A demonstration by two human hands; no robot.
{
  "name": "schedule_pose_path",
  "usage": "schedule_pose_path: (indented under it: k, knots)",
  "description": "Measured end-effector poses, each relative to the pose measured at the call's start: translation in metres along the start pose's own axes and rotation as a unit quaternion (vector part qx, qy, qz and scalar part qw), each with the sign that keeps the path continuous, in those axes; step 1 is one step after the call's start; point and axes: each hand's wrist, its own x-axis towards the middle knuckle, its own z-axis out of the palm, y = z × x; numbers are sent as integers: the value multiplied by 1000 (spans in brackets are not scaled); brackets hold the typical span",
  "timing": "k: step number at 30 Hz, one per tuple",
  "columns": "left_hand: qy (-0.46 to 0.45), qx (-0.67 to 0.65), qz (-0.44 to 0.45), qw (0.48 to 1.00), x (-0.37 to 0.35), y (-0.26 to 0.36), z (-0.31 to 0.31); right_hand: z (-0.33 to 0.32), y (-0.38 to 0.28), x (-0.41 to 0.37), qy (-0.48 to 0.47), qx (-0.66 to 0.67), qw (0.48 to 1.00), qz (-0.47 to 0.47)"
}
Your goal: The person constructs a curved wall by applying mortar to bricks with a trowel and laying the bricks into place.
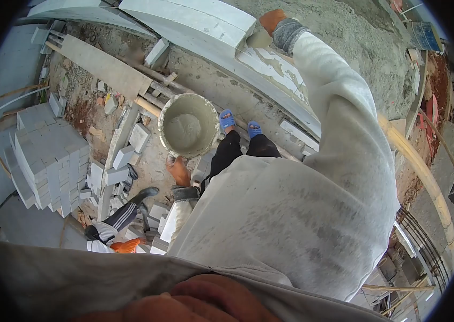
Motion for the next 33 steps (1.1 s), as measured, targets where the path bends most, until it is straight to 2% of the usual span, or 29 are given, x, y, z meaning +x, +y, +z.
schedule_pose_path:
  k: [2,4,9,10,15,17,19,20,22,24,25,26,29,31,33]
  knots:
    - [1,-14,-2,1000,6,0,-19,-21,-14,45,12,26,999,38]
    - [41,-47,-10,998,2,21,-12,-41,-35,69,22,44,997,59]
    - [77,-69,-27,994,19,17,-29,-89,-50,79,17,3,1000,19]
    - [91,-29,-35,995,21,17,-32,-100,-44,70,14,-10,1000,7]
    - [80,-64,-50,993,29,24,-26,-173,-1,-38,24,-61,997,-43]
    - [71,-79,-58,993,33,20,-27,-172,2,-94,72,0,997,8]
    - [67,-75,-70,992,39,20,-27,-141,-34,-153,134,114,981,77]
    - [53,-79,-74,993,39,26,-26,-133,-59,-175,50,207,971,110]
    - [27,-89,-79,993,38,40,-18,-61,-107,-203,-28,406,903,140]
    - [19,-27,-76,997,46,28,-33,28,-157,-220,-98,496,847,164]
    - [15,4,-72,997,49,26,-39,68,-178,-226,-72,581,791,179]
    - [18,1,-78,997,48,30,-38,95,-195,-226,-10,620,756,208]
    - [20,6,-92,996,38,42,-33,167,-219,-184,0,776,511,370]
    - [17,25,-95,995,29,63,-18,199,-221,-136,78,805,417,415]
    - [-7,43,-91,995,27,64,-33,233,-221,-90,94,816,374,431]
